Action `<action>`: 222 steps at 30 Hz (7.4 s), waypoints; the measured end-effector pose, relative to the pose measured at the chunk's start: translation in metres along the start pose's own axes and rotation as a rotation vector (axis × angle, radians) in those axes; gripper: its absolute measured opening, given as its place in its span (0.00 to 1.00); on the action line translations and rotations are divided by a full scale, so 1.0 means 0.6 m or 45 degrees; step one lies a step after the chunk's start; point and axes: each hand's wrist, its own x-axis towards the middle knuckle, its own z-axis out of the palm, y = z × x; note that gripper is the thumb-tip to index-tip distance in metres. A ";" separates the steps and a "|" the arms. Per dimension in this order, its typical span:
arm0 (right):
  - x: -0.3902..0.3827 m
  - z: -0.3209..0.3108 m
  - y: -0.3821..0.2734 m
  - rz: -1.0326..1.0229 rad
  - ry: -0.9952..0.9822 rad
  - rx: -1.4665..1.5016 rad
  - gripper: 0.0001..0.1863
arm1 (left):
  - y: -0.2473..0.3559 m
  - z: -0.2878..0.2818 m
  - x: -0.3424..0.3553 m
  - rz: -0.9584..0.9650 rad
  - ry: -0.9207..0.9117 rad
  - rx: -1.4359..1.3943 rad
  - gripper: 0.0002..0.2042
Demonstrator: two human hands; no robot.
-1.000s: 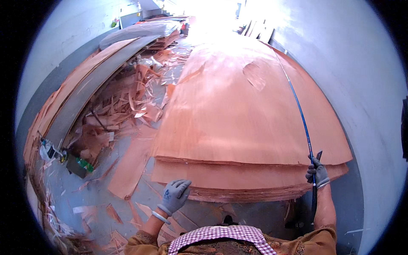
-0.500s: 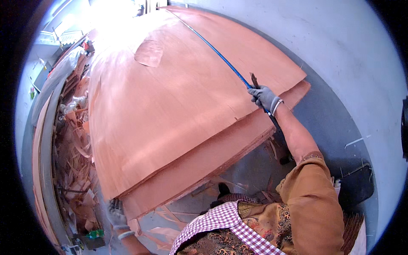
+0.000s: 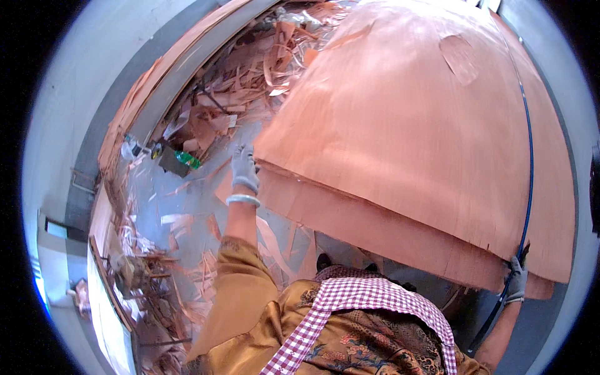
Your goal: The person uses a utility knife to cut thin sheets of wood veneer, measuring with a ruler and removing strips.
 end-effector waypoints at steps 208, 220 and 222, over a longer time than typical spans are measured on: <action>-1.447 3.378 -0.631 0.083 -1.093 0.301 0.10 | 0.615 -1.894 1.738 -0.136 0.036 0.924 0.13; -1.484 3.371 -0.616 -0.205 -0.498 0.164 0.07 | 0.623 -1.919 2.166 -0.335 -0.437 0.433 0.11; -1.475 3.351 -0.619 -0.352 -0.481 -0.038 0.10 | 0.644 -1.894 2.212 -0.358 -0.427 0.480 0.10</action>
